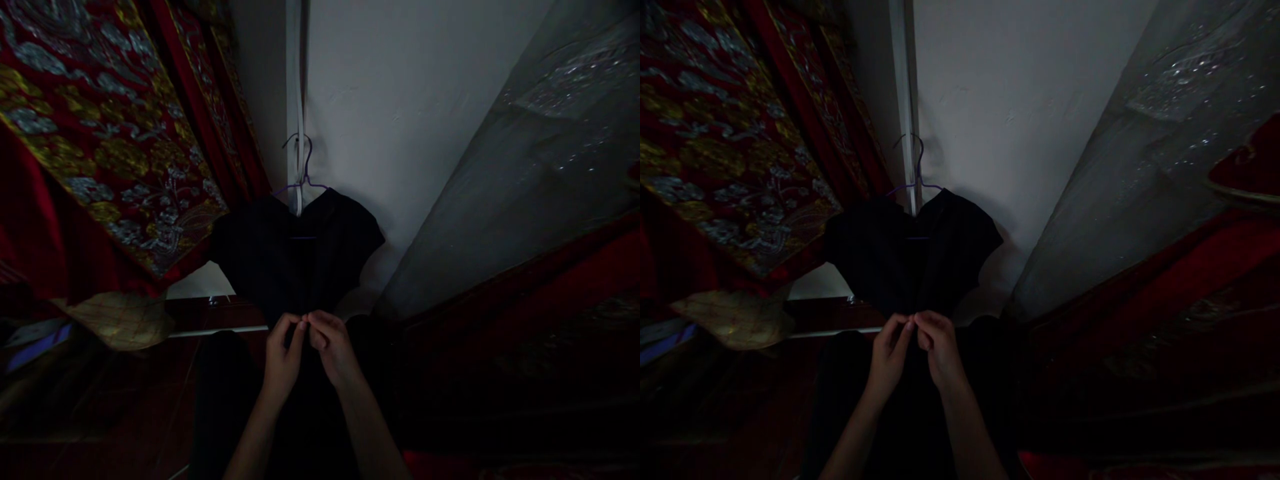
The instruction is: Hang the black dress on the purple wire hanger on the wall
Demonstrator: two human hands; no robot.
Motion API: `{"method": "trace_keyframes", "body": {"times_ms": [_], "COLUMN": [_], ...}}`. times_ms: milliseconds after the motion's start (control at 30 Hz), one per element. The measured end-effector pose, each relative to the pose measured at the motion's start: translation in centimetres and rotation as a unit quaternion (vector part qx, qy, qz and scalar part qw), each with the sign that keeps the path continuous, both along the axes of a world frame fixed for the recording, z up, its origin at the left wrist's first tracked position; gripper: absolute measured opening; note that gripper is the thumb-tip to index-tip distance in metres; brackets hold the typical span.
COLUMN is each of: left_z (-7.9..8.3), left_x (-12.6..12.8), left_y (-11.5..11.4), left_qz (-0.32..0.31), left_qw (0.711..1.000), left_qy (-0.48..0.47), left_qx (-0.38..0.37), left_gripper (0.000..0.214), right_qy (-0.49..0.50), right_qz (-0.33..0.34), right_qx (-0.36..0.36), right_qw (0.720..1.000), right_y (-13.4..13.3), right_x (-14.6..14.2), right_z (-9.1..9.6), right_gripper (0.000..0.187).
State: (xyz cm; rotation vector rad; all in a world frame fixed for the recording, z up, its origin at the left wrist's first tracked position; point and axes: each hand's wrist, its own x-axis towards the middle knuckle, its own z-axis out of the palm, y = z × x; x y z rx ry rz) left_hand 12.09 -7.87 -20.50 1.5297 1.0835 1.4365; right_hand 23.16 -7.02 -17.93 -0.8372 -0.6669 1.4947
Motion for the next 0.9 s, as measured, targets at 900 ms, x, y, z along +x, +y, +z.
{"method": "trace_keyframes", "body": {"times_ms": [900], "left_z": [-0.98], "left_x": [0.11], "left_y": [0.35], "left_qz": [0.021], "left_qw": [0.997], "left_qy": [0.047], "left_qx": [0.059], "left_gripper": [0.016], "right_qy": [-0.015], "right_qz": [-0.016], "right_qx": [-0.036], "right_qw": [0.999], "right_y": [0.19], "right_x": [0.01], "right_z": [0.41], "right_gripper": [0.034]}}
